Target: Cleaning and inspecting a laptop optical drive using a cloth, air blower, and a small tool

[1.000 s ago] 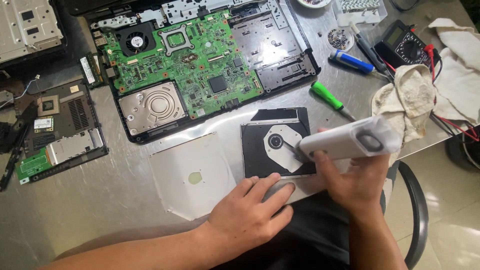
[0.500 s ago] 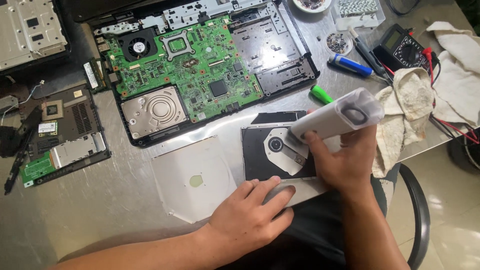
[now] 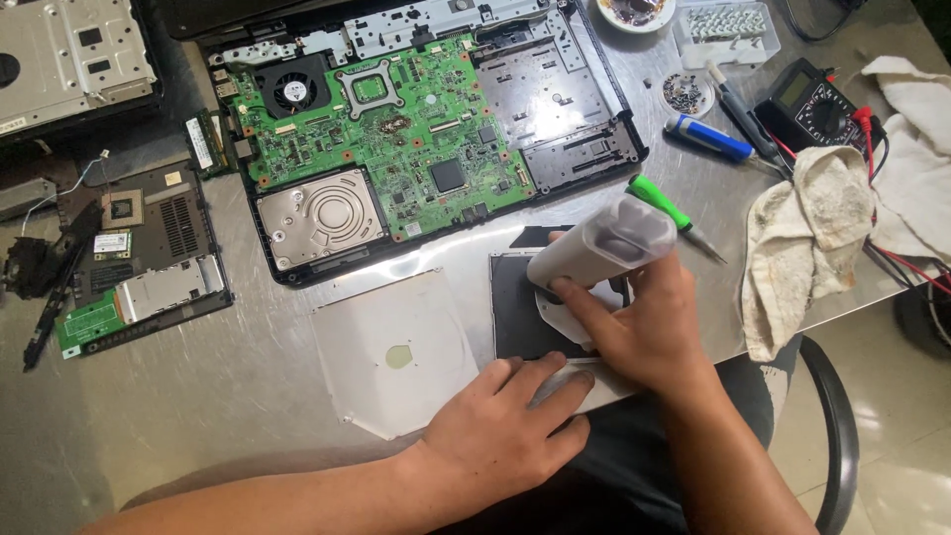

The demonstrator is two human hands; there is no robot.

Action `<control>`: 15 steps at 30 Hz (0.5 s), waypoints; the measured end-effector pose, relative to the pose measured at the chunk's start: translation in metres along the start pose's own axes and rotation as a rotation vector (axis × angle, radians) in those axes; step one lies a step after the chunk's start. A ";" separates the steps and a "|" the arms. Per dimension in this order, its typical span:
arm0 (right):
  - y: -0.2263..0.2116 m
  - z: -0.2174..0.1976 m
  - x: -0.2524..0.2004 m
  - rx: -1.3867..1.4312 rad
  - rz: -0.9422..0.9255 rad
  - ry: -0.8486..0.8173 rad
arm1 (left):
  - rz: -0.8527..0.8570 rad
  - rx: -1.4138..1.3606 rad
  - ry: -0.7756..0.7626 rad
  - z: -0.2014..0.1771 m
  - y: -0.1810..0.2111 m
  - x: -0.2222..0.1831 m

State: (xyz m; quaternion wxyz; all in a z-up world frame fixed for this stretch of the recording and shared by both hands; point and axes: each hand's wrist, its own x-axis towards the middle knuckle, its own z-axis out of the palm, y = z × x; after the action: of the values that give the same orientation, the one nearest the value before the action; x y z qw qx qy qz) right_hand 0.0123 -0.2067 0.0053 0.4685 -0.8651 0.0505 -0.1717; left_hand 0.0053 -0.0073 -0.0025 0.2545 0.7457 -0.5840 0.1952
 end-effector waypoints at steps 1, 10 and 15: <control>0.002 0.000 0.002 -0.018 -0.041 0.000 | -0.004 -0.001 -0.007 0.000 0.000 0.000; -0.009 -0.004 -0.001 -0.114 -0.080 -0.088 | -0.008 0.013 0.001 -0.001 0.000 -0.001; 0.004 0.004 0.007 -0.143 0.040 -0.158 | -0.009 0.031 -0.018 0.001 0.002 -0.003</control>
State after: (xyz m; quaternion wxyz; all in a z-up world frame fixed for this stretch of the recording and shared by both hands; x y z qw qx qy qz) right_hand 0.0201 -0.2077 0.0021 0.4114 -0.9060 0.0428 -0.0895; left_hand 0.0029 -0.0056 -0.0045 0.2386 0.7538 -0.5799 0.1965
